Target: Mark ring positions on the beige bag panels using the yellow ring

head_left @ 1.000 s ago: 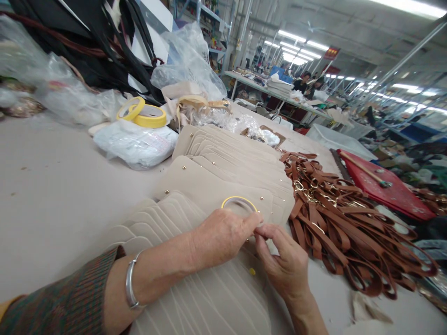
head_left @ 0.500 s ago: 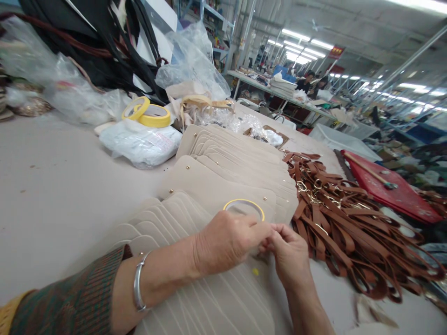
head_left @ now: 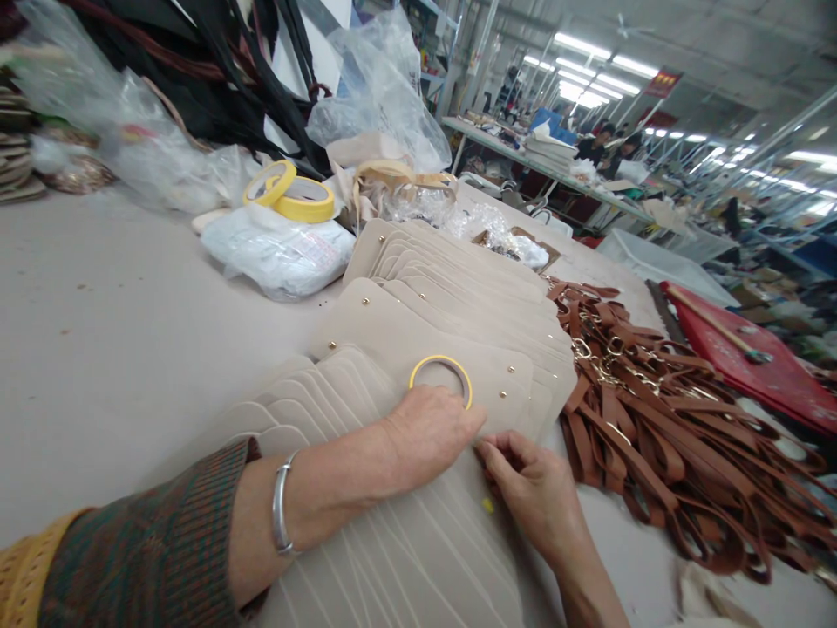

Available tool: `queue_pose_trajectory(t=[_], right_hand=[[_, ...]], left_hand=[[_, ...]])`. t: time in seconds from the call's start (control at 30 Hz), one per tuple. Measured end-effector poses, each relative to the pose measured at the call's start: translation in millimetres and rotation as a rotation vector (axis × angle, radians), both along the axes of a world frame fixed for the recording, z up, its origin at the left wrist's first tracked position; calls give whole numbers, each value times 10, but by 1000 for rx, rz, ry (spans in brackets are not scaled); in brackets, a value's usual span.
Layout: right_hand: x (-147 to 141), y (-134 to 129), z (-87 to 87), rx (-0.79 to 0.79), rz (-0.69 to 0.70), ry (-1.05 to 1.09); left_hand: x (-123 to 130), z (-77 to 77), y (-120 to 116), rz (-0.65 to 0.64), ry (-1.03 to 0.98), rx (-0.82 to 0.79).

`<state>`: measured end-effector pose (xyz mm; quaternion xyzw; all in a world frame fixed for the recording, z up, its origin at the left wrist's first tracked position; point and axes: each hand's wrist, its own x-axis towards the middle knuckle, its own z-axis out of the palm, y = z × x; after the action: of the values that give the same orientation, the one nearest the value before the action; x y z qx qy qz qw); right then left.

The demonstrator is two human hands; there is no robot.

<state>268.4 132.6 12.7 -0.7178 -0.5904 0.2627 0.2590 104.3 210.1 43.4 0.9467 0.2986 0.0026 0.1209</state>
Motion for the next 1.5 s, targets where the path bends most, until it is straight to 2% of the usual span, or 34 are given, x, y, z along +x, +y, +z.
queue_pose_trajectory(t=[0.2,0.3,0.37,0.43,0.5,0.6,0.67,0.8,0.93,0.97,1.03,1.1,1.17,1.27,1.37,1.5], right_hand=[[-81,33,8,90,67,-193],[-24,21,-20,85,-19,-220],[47,-10,-32,47,-61,-139],[111,-46,-38,23,-17,-35],[141,-72,-47,79,69,-24],[107,-77,-83,224,144,-166],[61,-62,-107,251,154,-251],[5,-27,-62,161,151,-313],[31,-17,87,-69,249,-202],[47,-18,113,-86,257,-166],[83,-20,135,14,190,-92],[112,-18,126,214,69,-24],[122,-11,112,391,34,0],[89,7,119,550,149,-45],[26,27,147,640,251,-116],[-36,41,148,709,269,-239]], left_hand=[[0,-101,-5,-4,-44,45],[-13,-96,-8,-7,-68,59],[-30,-70,-4,-22,-79,76],[-49,-36,1,-40,-65,72],[-67,-11,6,-49,-51,50],[-88,-16,6,-74,-63,35],[-95,-40,6,-91,-89,43],[-96,-50,21,-93,-130,49],[-95,4,39,-123,-219,-8],[-95,16,40,-138,-246,-27],[-94,29,38,-157,-299,-60],[-92,31,32,-162,-339,-82],[-87,27,24,-157,-359,-93],[-75,11,14,-136,-342,-65],[-64,-25,7,-140,-347,2],[-67,-69,6,-127,-344,15]])
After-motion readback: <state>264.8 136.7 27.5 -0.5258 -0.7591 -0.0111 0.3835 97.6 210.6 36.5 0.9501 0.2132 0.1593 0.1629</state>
